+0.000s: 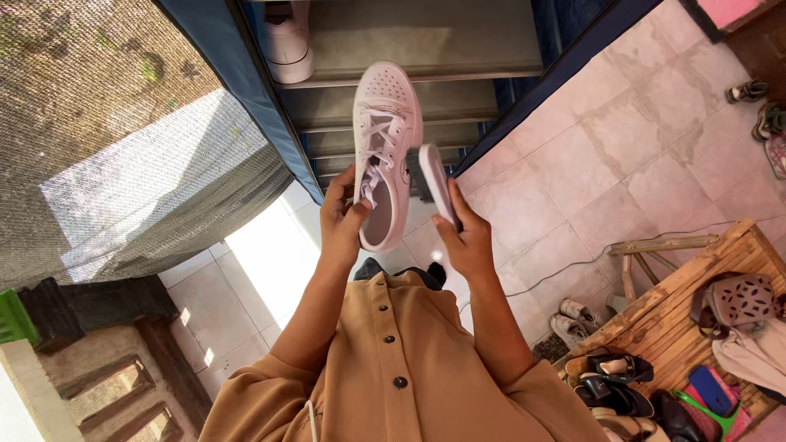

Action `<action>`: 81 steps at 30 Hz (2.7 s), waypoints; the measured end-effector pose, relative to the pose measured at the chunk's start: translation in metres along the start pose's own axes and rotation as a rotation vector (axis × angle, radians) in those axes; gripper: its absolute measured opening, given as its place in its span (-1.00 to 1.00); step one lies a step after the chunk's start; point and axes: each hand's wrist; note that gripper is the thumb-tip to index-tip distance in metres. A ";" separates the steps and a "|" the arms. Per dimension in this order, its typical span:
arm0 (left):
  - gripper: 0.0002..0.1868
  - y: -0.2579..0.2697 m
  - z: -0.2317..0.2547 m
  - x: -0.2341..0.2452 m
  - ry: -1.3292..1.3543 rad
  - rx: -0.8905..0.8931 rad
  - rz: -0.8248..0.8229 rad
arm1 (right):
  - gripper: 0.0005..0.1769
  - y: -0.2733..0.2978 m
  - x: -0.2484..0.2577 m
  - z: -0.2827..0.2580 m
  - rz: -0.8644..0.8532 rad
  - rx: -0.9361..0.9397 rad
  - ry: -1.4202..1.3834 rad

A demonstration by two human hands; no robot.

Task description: The person picks up a white shoe from a bench and brushes the sides and top using a brush. They then turn the shoe over to brush the sole before placing it back on the bench.

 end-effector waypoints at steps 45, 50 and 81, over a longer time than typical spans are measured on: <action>-0.39 0.001 0.000 0.020 0.177 -0.108 0.098 | -0.21 0.022 -0.037 0.005 -0.126 0.020 0.043; -0.42 -0.001 0.002 0.020 0.367 -0.074 0.068 | -0.25 0.030 -0.038 0.001 -0.129 0.369 0.098; -0.31 0.033 0.006 0.029 -0.404 -0.082 -0.159 | -0.25 0.009 -0.013 -0.007 -0.029 0.078 0.195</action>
Point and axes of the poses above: each hand's wrist, its own y-axis away from the middle knuckle, its own x-axis out of the back of the hand, z = x × y, and after that the axes turned 12 degrees about -z, right-handed
